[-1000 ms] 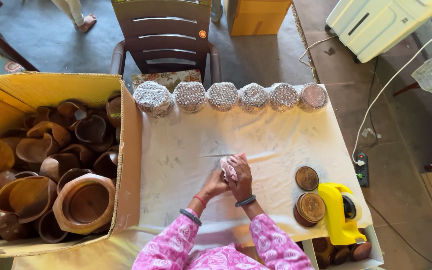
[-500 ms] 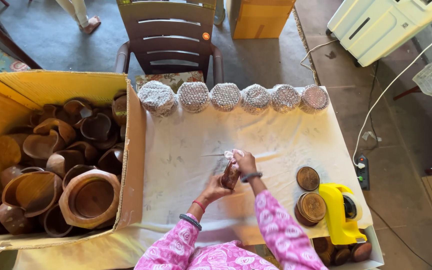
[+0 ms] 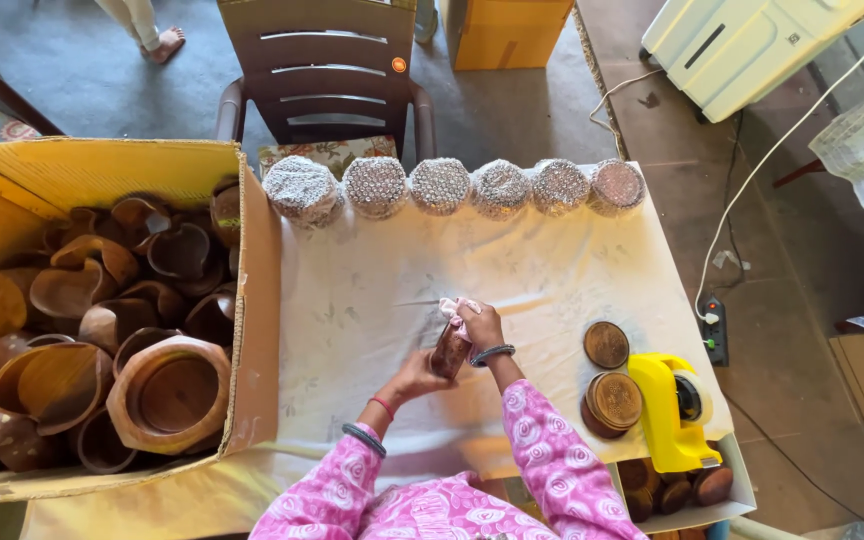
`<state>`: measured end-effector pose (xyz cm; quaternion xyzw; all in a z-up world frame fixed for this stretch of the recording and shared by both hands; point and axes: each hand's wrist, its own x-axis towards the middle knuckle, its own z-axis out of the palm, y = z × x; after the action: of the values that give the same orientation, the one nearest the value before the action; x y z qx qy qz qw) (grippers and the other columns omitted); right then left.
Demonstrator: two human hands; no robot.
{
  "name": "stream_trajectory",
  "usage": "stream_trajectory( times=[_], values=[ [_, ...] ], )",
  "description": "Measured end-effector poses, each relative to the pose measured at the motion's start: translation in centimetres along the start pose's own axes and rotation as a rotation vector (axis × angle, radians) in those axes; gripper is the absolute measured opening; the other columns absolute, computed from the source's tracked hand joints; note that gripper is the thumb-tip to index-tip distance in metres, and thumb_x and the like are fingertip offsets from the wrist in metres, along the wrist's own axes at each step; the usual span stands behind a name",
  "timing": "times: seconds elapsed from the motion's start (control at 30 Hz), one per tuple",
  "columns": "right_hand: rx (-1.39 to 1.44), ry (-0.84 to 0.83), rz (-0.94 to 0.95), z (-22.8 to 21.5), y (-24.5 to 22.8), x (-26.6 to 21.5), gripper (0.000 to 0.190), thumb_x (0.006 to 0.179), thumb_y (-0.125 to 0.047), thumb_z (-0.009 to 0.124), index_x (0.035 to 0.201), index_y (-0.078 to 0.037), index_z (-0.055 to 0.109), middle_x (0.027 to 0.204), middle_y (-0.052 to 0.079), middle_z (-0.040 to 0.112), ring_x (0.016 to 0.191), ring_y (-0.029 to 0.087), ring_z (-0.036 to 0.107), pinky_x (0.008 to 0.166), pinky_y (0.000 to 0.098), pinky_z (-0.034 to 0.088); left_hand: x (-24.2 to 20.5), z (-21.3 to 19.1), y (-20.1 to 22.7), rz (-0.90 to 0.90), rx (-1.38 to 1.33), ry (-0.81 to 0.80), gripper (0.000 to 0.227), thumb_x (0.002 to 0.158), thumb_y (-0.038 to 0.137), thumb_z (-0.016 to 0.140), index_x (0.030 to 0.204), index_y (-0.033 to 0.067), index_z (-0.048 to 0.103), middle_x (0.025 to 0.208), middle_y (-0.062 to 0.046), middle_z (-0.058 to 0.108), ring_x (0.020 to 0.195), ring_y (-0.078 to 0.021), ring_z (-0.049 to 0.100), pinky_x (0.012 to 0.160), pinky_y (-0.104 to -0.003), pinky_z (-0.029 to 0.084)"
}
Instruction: Cleaning and wiping small clay pots before packaging.
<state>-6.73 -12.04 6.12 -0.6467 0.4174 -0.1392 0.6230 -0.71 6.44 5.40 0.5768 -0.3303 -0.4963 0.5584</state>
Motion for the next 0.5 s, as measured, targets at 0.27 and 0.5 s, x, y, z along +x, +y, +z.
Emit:
stream_trajectory(
  times=[0.27, 0.5],
  values=[
    [-0.286, 0.204, -0.700, 1.6, -3.4, -7.2, 0.028, 0.093, -0.012, 0.070, 0.116, 0.002, 0.071, 0.125, 0.016, 0.072, 0.117, 0.028, 0.067, 0.100, 0.0371, 0.053, 3.7, -0.7, -1.7, -0.004, -0.121, -0.002, 0.035, 0.068, 0.003, 0.085, 0.097, 0.0013, 0.066, 0.087, 0.001, 0.068, 0.079, -0.0095, 0.062, 0.069, -0.029, 0.055],
    [-0.645, 0.186, -0.964, 1.4, -5.2, -8.2, 0.039, 0.084, -0.004, 0.067, 0.123, -0.004, 0.069, 0.136, 0.015, 0.065, 0.138, 0.036, 0.054, 0.116, 0.0470, 0.039, 7.0, -0.7, -3.3, 0.150, 0.095, 0.173, 0.028, 0.075, 0.014, 0.081, 0.098, 0.0003, 0.071, 0.087, -0.010, 0.074, 0.080, -0.0132, 0.068, 0.069, -0.035, 0.056]
  ],
)
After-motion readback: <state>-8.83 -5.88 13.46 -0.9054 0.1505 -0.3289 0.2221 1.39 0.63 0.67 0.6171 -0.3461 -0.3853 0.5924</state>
